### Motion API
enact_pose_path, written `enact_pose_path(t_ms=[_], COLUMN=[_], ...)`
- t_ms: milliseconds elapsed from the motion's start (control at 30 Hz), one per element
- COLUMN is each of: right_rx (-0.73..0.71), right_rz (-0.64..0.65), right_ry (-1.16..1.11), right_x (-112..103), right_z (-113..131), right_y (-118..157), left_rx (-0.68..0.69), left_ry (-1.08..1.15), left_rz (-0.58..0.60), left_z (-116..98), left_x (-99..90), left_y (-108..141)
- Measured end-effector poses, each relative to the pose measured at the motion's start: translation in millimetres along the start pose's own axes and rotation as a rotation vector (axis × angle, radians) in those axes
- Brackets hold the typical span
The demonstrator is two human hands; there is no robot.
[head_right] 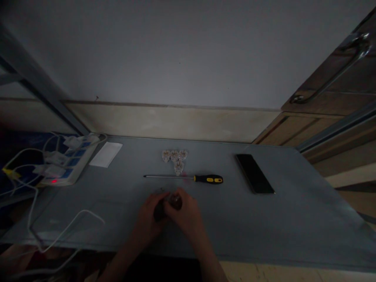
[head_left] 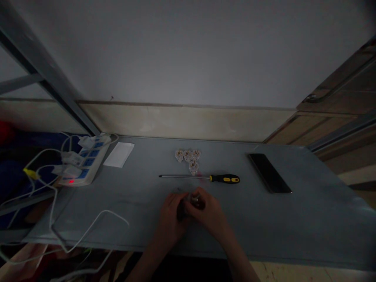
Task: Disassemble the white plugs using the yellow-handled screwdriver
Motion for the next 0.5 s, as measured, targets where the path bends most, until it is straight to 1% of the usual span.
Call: enact_pose_path(t_ms=[100, 200, 333, 500], right_rx=[0.043, 0.098, 0.143, 0.167], right_rz=[0.058, 0.094, 0.066, 0.037], right_ry=[-0.098, -0.189, -0.287, -0.348], right_x=[-5.3, -14.1, -29.6, -42.4], right_z=[-2.9, -8.9, -18.1, -23.6], right_y=[-0.4, -1.3, -3.3, -4.3], left_rx=[0.007, 0.031, 0.022, 0.056], left_ry=[-0.015, -0.089, -0.296, -0.415], left_rz=[0.023, 0.005, -0.038, 0.014], left_z=[1.9, 1.9, -0.9, -4.8], left_x=[-0.8, -0.5, -3.1, -3.7], left_y=[-0.7, 0.9, 5.0, 13.2])
Point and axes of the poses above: each hand's wrist, its own y-axis away from the middle knuckle, its own x-axis out of the palm, z = x × y, the point moved 2 cm from there along -y, towards the middle knuckle, and after that the axes turned 15 degrees about -y, right-handed, at the moved point
